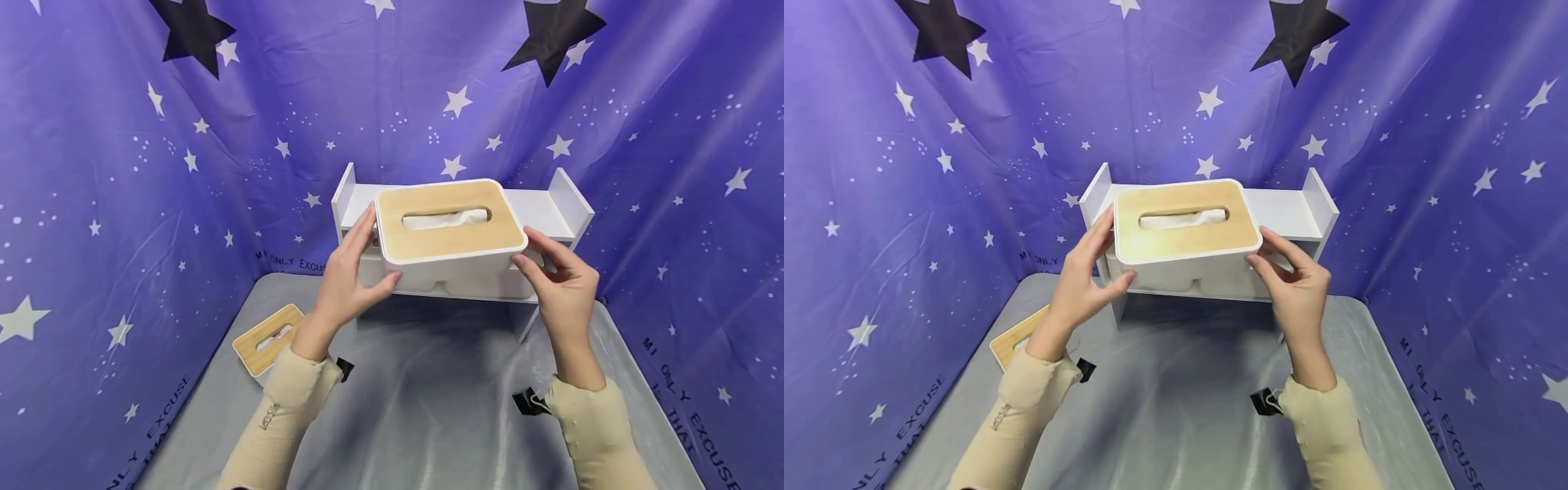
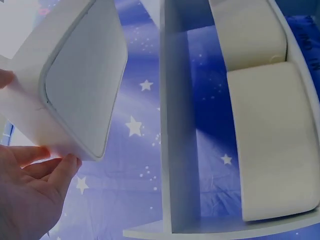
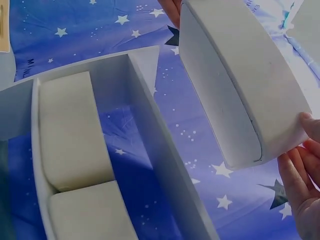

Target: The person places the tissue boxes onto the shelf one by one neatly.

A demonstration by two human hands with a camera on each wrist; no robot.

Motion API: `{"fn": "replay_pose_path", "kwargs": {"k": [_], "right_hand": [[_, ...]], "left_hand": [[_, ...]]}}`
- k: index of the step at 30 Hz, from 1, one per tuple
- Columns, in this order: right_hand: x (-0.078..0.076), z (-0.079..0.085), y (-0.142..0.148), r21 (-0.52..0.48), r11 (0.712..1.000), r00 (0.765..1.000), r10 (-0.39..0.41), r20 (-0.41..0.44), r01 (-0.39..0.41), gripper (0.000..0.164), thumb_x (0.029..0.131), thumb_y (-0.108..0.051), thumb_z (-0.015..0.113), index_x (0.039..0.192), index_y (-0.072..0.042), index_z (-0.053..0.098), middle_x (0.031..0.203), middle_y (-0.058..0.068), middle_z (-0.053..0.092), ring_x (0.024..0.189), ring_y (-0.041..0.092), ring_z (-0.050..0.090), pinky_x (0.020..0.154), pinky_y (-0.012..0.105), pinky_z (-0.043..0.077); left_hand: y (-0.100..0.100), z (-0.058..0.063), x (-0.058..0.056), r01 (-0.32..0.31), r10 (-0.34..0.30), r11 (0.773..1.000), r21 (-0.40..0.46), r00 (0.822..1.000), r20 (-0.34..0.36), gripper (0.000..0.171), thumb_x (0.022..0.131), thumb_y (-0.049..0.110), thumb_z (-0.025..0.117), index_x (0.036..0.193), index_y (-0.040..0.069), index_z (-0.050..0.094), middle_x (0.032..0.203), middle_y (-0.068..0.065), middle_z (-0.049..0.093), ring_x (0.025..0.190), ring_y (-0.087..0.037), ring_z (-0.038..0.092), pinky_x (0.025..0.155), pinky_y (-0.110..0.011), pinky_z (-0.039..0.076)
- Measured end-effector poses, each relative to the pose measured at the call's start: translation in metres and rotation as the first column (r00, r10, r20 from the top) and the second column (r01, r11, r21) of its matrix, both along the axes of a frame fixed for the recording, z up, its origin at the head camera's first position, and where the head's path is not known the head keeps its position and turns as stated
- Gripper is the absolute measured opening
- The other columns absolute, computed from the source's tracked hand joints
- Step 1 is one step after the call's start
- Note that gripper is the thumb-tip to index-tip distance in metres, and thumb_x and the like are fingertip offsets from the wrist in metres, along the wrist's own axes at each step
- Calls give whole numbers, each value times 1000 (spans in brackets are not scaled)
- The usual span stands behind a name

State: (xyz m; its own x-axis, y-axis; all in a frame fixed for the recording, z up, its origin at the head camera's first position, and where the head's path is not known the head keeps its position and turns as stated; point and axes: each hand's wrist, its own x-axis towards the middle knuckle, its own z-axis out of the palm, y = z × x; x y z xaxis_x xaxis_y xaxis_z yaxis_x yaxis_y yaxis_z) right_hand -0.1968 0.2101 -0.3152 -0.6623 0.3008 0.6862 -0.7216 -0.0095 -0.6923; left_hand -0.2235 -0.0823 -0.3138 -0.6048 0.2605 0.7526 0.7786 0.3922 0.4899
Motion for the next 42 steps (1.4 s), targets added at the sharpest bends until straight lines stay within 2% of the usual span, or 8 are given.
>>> {"fn": "replay_pose_path", "kwargs": {"k": [5,10,15,21,24,31,37,42], "right_hand": [[-18,11,-3,34,999,1000,-20,14,20,39,78,14,75,117,10,69,104,-3,77,98,10,72,82,15,59],[-38,15,-7,90,994,996,-68,53,63,39,80,11,75,118,6,70,100,-11,77,94,5,71,72,11,58],[-55,15,-12,149,983,988,-120,92,106,39,82,6,76,120,2,71,97,-20,74,94,0,70,75,10,57],[-71,6,-19,155,984,984,-111,140,89,38,83,1,77,120,1,71,95,-22,72,94,0,70,80,10,57],[-78,0,-20,173,979,978,-132,162,103,37,83,-2,78,120,-3,72,98,-14,75,94,0,70,77,9,57],[-90,-7,-25,189,977,976,-128,176,95,38,83,-4,79,121,-3,72,114,25,71,95,-2,69,80,9,56],[-103,-10,-32,174,981,978,-120,170,90,39,83,-1,78,121,-1,71,117,23,71,95,-2,68,82,10,57],[-111,-10,-39,177,978,978,-138,157,110,38,84,2,75,121,2,69,118,22,71,97,1,67,83,13,58]], "left_hand": [[0,12,-20,37,-39,999,37,997,60,87,82,20,72,156,2,29,164,-13,29,149,-24,36,114,-39,45],[-1,18,-40,31,-37,998,53,992,123,82,86,19,67,157,4,28,164,-10,28,151,-20,32,117,-38,42],[-3,19,-57,1,-9,999,46,983,185,77,89,20,64,157,7,29,164,-10,29,151,-18,32,119,-33,39],[-7,13,-73,-35,24,999,42,971,237,70,93,16,61,155,4,32,162,-12,33,149,-20,35,119,-29,38],[-8,9,-78,-36,22,998,51,964,264,66,95,15,60,154,3,34,161,-13,36,148,-22,37,119,-30,38],[-7,2,-82,-62,45,997,51,960,276,61,99,17,57,154,2,34,160,-13,37,147,-26,40,119,-31,39],[-3,-2,-87,-124,90,987,101,954,287,55,101,9,55,152,-1,37,156,-17,42,144,-27,44,116,-29,42],[6,3,-89,-262,224,960,102,931,289,50,100,8,54,148,-3,43,151,-20,48,138,-28,51,112,-30,46]]}}
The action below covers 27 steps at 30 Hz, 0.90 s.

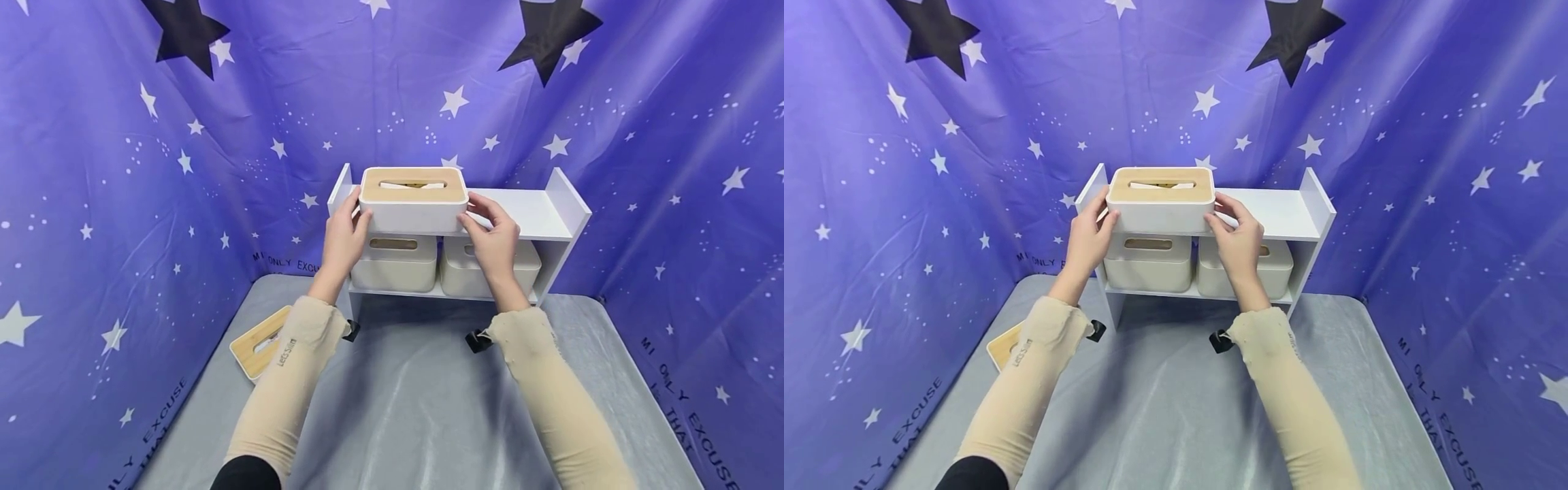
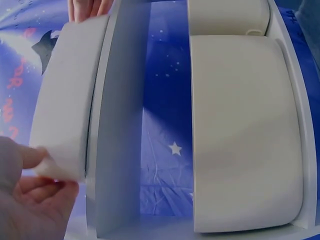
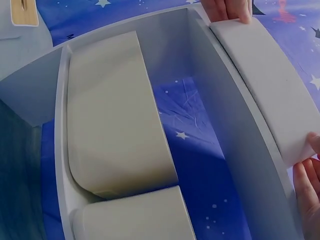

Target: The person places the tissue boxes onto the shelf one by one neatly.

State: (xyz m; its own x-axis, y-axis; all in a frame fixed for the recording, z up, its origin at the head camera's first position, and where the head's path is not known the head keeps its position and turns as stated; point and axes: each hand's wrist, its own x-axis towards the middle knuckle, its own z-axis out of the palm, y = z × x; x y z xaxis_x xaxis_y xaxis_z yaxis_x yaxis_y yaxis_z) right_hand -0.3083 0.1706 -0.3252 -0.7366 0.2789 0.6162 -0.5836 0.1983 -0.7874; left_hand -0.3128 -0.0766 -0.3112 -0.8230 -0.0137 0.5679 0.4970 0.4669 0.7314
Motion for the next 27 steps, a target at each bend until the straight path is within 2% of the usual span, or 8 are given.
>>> {"fn": "replay_pose_path", "kwargs": {"k": [6,10,15,18,23,27], "right_hand": [[-4,1,-8,16,1000,1000,-22,-8,22,37,85,3,74,121,4,68,117,22,71,101,13,69,87,17,58],[-1,0,-12,21,1000,1000,-14,-27,15,38,86,2,73,124,5,66,119,22,69,109,23,68,90,18,58],[11,-8,-15,57,998,999,9,-31,-7,40,91,-2,69,131,2,62,127,20,65,121,27,64,96,19,55],[20,-13,-18,72,997,999,36,-29,-34,43,92,-1,66,135,2,59,135,19,62,127,28,60,101,23,53],[35,-24,-24,107,992,998,63,-21,-61,47,93,3,63,139,4,54,147,17,52,137,27,52,110,35,49],[51,-27,-31,139,988,997,73,-35,-67,47,92,8,62,138,10,52,151,24,46,139,35,47,111,49,47]], "left_hand": [[6,5,-2,-139,138,990,-33,990,-31,47,98,6,57,144,-3,49,142,-20,57,131,-28,58,108,-33,51],[9,6,1,-167,166,984,-59,986,-15,50,97,4,56,146,-3,46,144,-22,55,131,-32,57,111,-39,49],[12,-3,8,-114,116,990,-84,993,21,65,97,1,53,155,-6,24,159,-25,32,149,-33,33,127,-39,25],[15,-9,16,-74,77,995,-71,996,35,73,97,2,53,157,-6,13,164,-24,18,155,-31,18,130,-36,14],[15,-19,30,-28,31,998,-55,998,52,77,97,5,55,158,-3,9,167,-20,12,156,-27,12,130,-37,12],[12,-32,41,3,-2,1000,-30,998,55,76,97,6,57,158,-2,13,167,-18,16,156,-26,16,129,-41,15]]}}
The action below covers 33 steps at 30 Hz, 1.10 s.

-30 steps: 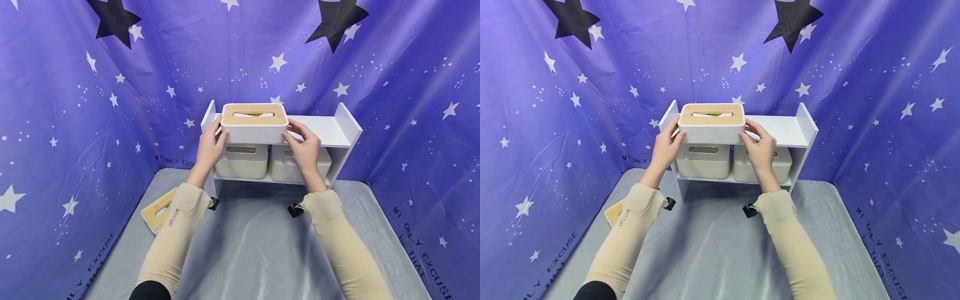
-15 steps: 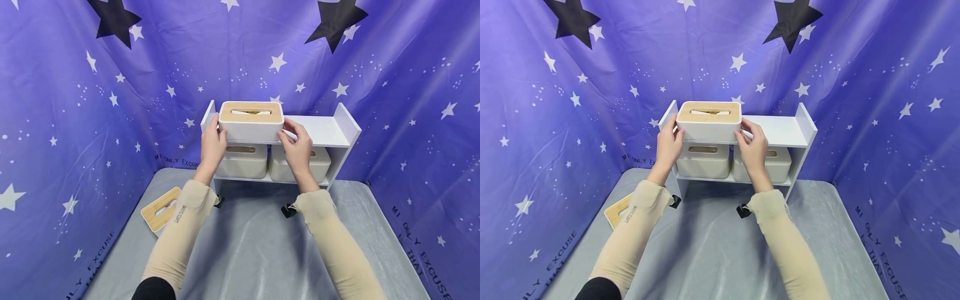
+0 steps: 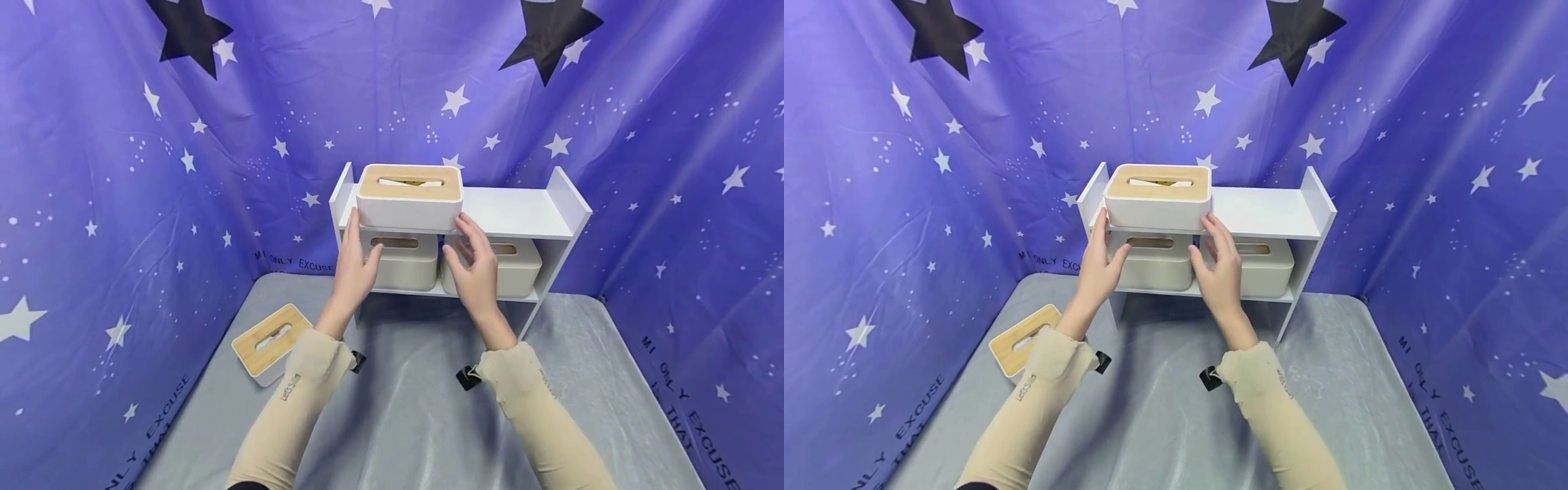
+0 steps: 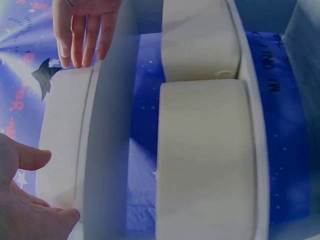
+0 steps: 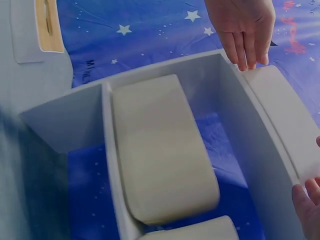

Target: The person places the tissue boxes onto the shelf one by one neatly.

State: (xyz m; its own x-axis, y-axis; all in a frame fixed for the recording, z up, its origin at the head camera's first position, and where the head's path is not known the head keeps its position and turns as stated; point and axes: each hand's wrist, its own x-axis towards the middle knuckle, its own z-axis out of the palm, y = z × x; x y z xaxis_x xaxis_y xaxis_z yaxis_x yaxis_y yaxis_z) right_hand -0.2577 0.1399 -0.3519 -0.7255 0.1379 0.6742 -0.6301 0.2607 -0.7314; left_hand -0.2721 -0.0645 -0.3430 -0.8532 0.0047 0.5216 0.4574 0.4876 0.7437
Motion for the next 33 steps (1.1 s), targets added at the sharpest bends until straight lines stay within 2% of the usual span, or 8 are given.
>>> {"fn": "replay_pose_path", "kwargs": {"k": [5,8,12,17,23,33], "right_hand": [[21,2,-10,16,1000,1000,20,-11,-20,45,91,11,60,135,15,51,149,31,43,139,41,44,109,57,46],[24,-3,-14,15,999,999,33,-14,-33,44,91,12,60,134,15,52,148,30,45,139,41,44,108,58,46],[25,-13,-20,18,999,999,52,-17,-52,43,89,14,60,132,15,54,146,30,48,136,41,48,105,58,47],[25,-24,-27,34,997,997,68,-22,-68,43,88,15,60,131,16,54,144,32,49,132,44,51,103,58,49],[24,-38,-36,44,993,994,112,-10,-111,41,88,15,60,129,19,54,139,34,52,127,48,54,101,61,50],[20,-67,-57,77,985,988,152,20,-153,38,86,17,62,124,18,58,123,35,62,112,51,62,96,60,53]], "left_hand": [[-8,-17,11,20,-18,999,27,997,-81,71,95,7,61,156,-1,25,164,-18,26,153,-29,24,127,-45,22],[-13,-26,17,37,-31,998,54,993,-112,68,95,7,62,155,1,31,162,-16,31,151,-29,29,125,-44,28],[-21,-37,25,67,-58,992,107,995,-85,66,95,4,62,154,3,34,160,-14,35,149,-28,33,124,-41,32],[-34,-52,34,63,-56,988,140,997,-49,61,96,4,62,152,5,39,157,-14,41,147,-28,38,123,-40,34],[-55,-74,44,9,-8,988,154,1000,-4,57,97,8,63,150,10,44,154,-10,47,144,-26,43,121,-40,35],[-96,-108,56,-130,119,978,164,990,75,54,95,3,62,147,0,46,151,-19,48,142,-34,43,120,-45,35]]}}
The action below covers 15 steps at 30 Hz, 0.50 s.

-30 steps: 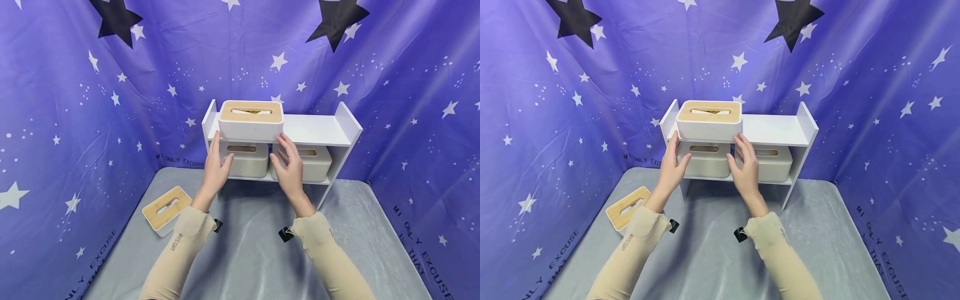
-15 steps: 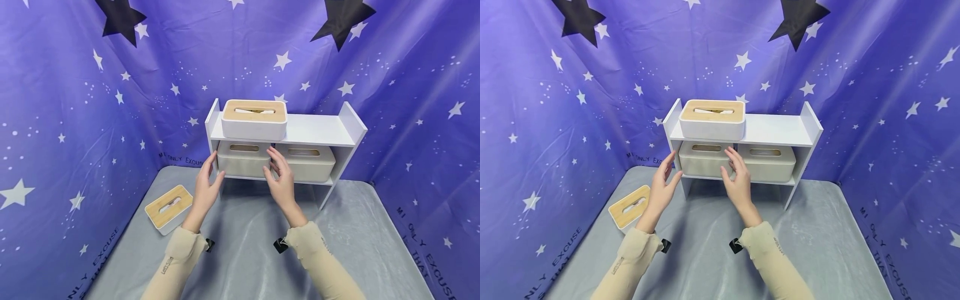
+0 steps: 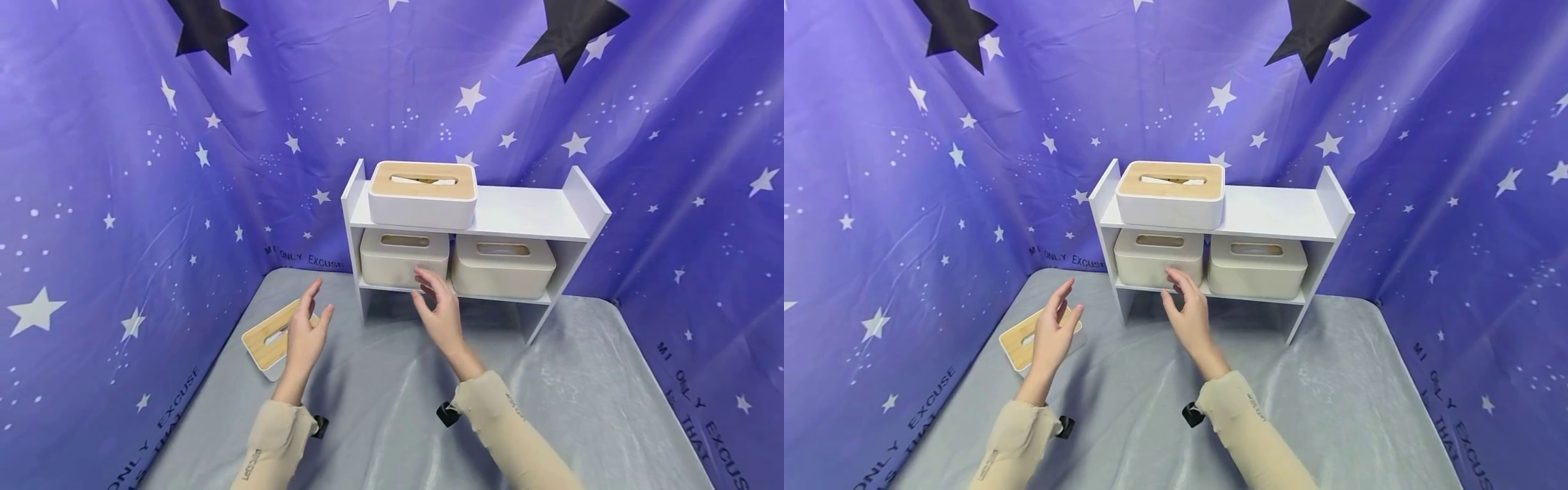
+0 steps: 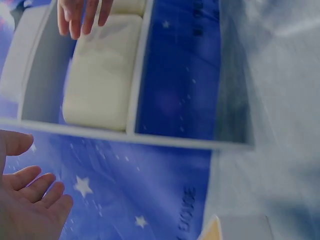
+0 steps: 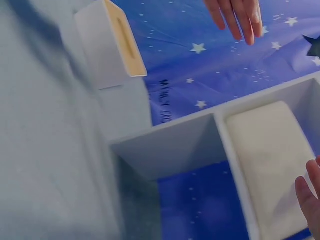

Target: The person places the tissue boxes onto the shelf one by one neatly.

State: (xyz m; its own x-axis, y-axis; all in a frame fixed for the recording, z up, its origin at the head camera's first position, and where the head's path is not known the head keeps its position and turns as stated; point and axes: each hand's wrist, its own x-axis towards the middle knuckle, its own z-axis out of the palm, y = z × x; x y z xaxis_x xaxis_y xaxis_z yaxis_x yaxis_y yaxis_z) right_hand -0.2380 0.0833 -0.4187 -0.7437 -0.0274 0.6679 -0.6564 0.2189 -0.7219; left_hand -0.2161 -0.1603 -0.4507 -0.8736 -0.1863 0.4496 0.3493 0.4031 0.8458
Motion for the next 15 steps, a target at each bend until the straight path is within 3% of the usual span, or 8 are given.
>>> {"fn": "replay_pose_path", "kwargs": {"k": [5,11,15], "right_hand": [[0,-16,-16,44,999,1000,27,14,-28,35,86,17,63,120,19,60,119,36,63,108,51,63,95,56,54],[-3,-33,-36,60,991,991,118,58,-122,30,87,15,62,117,19,61,115,35,65,104,51,65,93,57,56],[-21,-65,-53,62,984,982,162,97,-168,31,88,12,64,119,12,64,117,30,67,103,46,68,91,53,58]], "left_hand": [[-26,-14,6,-103,104,995,-15,994,39,52,94,2,62,145,0,49,148,-22,50,139,-37,46,118,-49,38],[-56,-33,9,-214,218,976,-49,972,88,51,93,3,63,143,-1,50,147,-25,51,137,-42,46,116,-54,38],[-74,-46,12,-254,263,964,-79,957,124,51,94,3,62,143,-2,48,147,-26,49,138,-45,44,115,-58,38]]}}
